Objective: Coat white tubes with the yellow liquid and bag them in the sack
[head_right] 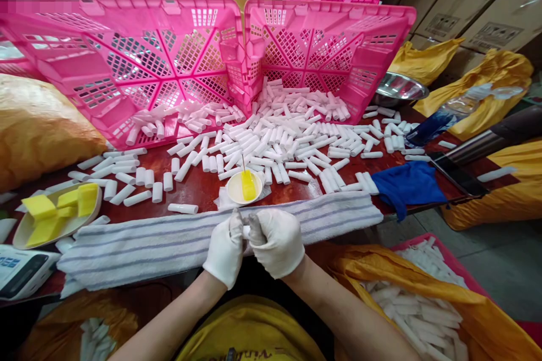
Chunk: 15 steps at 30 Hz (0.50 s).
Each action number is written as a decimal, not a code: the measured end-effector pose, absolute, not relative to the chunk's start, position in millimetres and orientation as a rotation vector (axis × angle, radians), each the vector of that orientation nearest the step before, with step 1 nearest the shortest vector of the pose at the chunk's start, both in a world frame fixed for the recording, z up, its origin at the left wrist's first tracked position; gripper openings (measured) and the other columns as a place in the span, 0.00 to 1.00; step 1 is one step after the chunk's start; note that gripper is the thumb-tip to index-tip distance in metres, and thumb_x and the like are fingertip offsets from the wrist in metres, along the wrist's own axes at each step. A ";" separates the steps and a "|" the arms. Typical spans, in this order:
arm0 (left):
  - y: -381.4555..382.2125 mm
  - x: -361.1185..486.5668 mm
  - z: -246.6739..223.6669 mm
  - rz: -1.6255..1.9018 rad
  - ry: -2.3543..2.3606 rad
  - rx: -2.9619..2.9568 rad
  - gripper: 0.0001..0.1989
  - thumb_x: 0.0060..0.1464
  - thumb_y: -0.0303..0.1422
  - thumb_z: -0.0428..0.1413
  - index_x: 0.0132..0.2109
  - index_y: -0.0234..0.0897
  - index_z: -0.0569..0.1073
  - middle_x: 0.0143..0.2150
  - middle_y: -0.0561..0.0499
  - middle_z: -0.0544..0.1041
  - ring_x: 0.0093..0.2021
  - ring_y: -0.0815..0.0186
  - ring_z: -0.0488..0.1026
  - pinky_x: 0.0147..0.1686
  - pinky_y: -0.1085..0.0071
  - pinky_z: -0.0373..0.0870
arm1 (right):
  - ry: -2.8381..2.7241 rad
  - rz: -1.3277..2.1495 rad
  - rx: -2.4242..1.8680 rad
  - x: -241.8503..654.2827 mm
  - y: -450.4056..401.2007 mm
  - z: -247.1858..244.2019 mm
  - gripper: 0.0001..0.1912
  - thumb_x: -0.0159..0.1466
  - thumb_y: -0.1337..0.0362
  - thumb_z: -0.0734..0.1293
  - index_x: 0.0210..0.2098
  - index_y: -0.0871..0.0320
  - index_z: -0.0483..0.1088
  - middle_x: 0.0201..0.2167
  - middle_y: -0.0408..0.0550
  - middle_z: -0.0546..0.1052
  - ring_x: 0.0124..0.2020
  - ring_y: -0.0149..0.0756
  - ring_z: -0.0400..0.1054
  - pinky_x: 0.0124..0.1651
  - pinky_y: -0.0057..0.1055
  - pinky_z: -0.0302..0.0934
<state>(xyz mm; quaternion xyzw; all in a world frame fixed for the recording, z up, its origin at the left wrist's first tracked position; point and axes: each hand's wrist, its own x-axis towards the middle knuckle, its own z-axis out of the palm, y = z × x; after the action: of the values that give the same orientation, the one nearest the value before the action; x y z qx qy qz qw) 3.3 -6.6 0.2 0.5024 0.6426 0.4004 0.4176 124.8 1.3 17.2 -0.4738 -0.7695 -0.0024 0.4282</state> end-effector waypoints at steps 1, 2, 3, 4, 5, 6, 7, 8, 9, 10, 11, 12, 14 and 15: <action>-8.0 5.6 2.4 1.050 1.638 1.315 0.24 0.56 0.51 0.40 0.25 0.39 0.65 0.24 0.47 0.70 0.26 0.64 0.65 0.29 0.68 0.61 | -1.863 0.013 -1.234 127.2 0.1 19.1 0.17 0.67 0.67 0.56 0.20 0.56 0.59 0.16 0.43 0.64 0.19 0.29 0.56 0.27 0.31 0.48; -8.9 7.3 4.7 1.065 1.616 1.327 0.24 0.56 0.51 0.41 0.25 0.39 0.66 0.24 0.47 0.70 0.25 0.64 0.65 0.28 0.68 0.61 | -1.837 0.001 -1.261 131.1 -0.9 22.0 0.18 0.67 0.67 0.55 0.20 0.56 0.59 0.16 0.43 0.64 0.19 0.29 0.56 0.27 0.30 0.49; -9.3 8.5 6.9 1.034 1.547 1.296 0.24 0.56 0.52 0.41 0.25 0.39 0.65 0.23 0.48 0.68 0.24 0.65 0.64 0.27 0.69 0.60 | -1.854 -0.036 -1.255 136.3 -1.9 25.9 0.18 0.67 0.67 0.55 0.20 0.55 0.59 0.16 0.43 0.64 0.19 0.29 0.56 0.26 0.31 0.49; -9.1 9.2 9.2 0.963 1.442 1.234 0.24 0.56 0.53 0.41 0.24 0.39 0.64 0.20 0.50 0.66 0.21 0.67 0.62 0.24 0.70 0.59 | -1.912 -0.090 -1.215 142.0 -3.0 30.2 0.18 0.67 0.66 0.54 0.20 0.55 0.59 0.15 0.43 0.63 0.19 0.30 0.56 0.26 0.31 0.49; -8.6 9.7 11.4 0.882 1.333 1.163 0.25 0.55 0.55 0.41 0.23 0.39 0.62 0.18 0.52 0.63 0.19 0.68 0.59 0.22 0.71 0.57 | -1.994 -0.145 -1.151 147.0 -4.2 34.4 0.18 0.67 0.65 0.54 0.20 0.55 0.59 0.15 0.44 0.63 0.19 0.31 0.55 0.26 0.32 0.48; -8.0 10.1 13.6 0.823 1.253 1.110 0.26 0.55 0.56 0.41 0.22 0.40 0.61 0.16 0.54 0.61 0.17 0.69 0.57 0.20 0.72 0.55 | -2.067 -0.186 -1.084 150.6 -5.5 37.8 0.18 0.67 0.64 0.54 0.20 0.55 0.60 0.15 0.44 0.63 0.19 0.32 0.55 0.26 0.33 0.47; -7.5 10.3 15.9 0.797 1.225 1.100 0.27 0.55 0.56 0.41 0.22 0.40 0.60 0.15 0.54 0.60 0.16 0.69 0.56 0.19 0.72 0.53 | -2.099 -0.201 -1.047 152.0 -6.8 39.6 0.18 0.67 0.64 0.54 0.20 0.55 0.60 0.14 0.44 0.63 0.19 0.32 0.55 0.26 0.34 0.47; -7.4 10.8 18.1 0.820 1.258 1.139 0.26 0.55 0.55 0.42 0.21 0.40 0.60 0.16 0.54 0.60 0.16 0.69 0.56 0.19 0.72 0.53 | -2.078 -0.183 -1.058 150.9 -8.0 39.5 0.18 0.67 0.64 0.55 0.20 0.54 0.60 0.14 0.44 0.63 0.19 0.32 0.55 0.26 0.34 0.47; -8.1 11.5 20.2 0.884 1.343 1.221 0.25 0.56 0.53 0.43 0.21 0.40 0.61 0.17 0.52 0.62 0.17 0.69 0.57 0.20 0.71 0.53 | -2.003 -0.130 -1.119 147.4 -8.9 37.4 0.19 0.67 0.64 0.55 0.20 0.54 0.60 0.15 0.44 0.64 0.19 0.32 0.56 0.26 0.33 0.49; -9.5 12.8 22.0 0.967 1.455 1.323 0.23 0.57 0.50 0.44 0.22 0.40 0.62 0.18 0.51 0.64 0.19 0.68 0.59 0.22 0.70 0.53 | -1.889 -0.048 -1.213 142.4 -9.3 33.7 0.19 0.67 0.63 0.55 0.20 0.55 0.60 0.15 0.45 0.65 0.19 0.31 0.58 0.26 0.32 0.51; -11.8 14.6 23.3 1.039 1.564 1.429 0.21 0.58 0.46 0.44 0.22 0.40 0.64 0.20 0.49 0.66 0.20 0.66 0.61 0.23 0.69 0.54 | -1.756 0.051 -1.312 137.1 -9.1 28.9 0.19 0.68 0.62 0.55 0.20 0.55 0.61 0.16 0.45 0.66 0.19 0.31 0.59 0.26 0.31 0.52; -14.7 16.8 24.0 1.080 1.641 1.532 0.20 0.59 0.43 0.43 0.24 0.40 0.65 0.21 0.48 0.68 0.22 0.65 0.63 0.25 0.68 0.56 | -1.629 0.160 -1.399 133.0 -8.5 24.1 0.19 0.68 0.61 0.54 0.21 0.55 0.62 0.17 0.45 0.68 0.19 0.31 0.61 0.26 0.30 0.54; -20.6 20.0 23.5 1.077 1.653 1.718 0.19 0.61 0.39 0.40 0.27 0.40 0.69 0.24 0.46 0.71 0.25 0.63 0.67 0.28 0.67 0.59 | -1.471 0.384 -1.479 134.6 -7.5 17.5 0.19 0.68 0.57 0.54 0.24 0.56 0.65 0.19 0.45 0.70 0.20 0.31 0.63 0.25 0.29 0.56; -22.6 19.3 22.6 1.034 1.589 1.791 0.19 0.61 0.38 0.40 0.30 0.39 0.70 0.26 0.46 0.73 0.27 0.63 0.69 0.30 0.67 0.61 | -1.446 0.479 -1.482 142.7 -8.3 17.3 0.19 0.68 0.56 0.55 0.26 0.56 0.67 0.20 0.45 0.71 0.20 0.31 0.64 0.24 0.28 0.57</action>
<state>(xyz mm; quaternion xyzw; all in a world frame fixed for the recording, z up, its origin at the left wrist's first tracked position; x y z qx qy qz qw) 19.3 -22.6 22.6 0.6626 0.5876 0.3824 0.2636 142.7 -8.3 17.3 -0.6091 -0.5945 0.1971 0.4866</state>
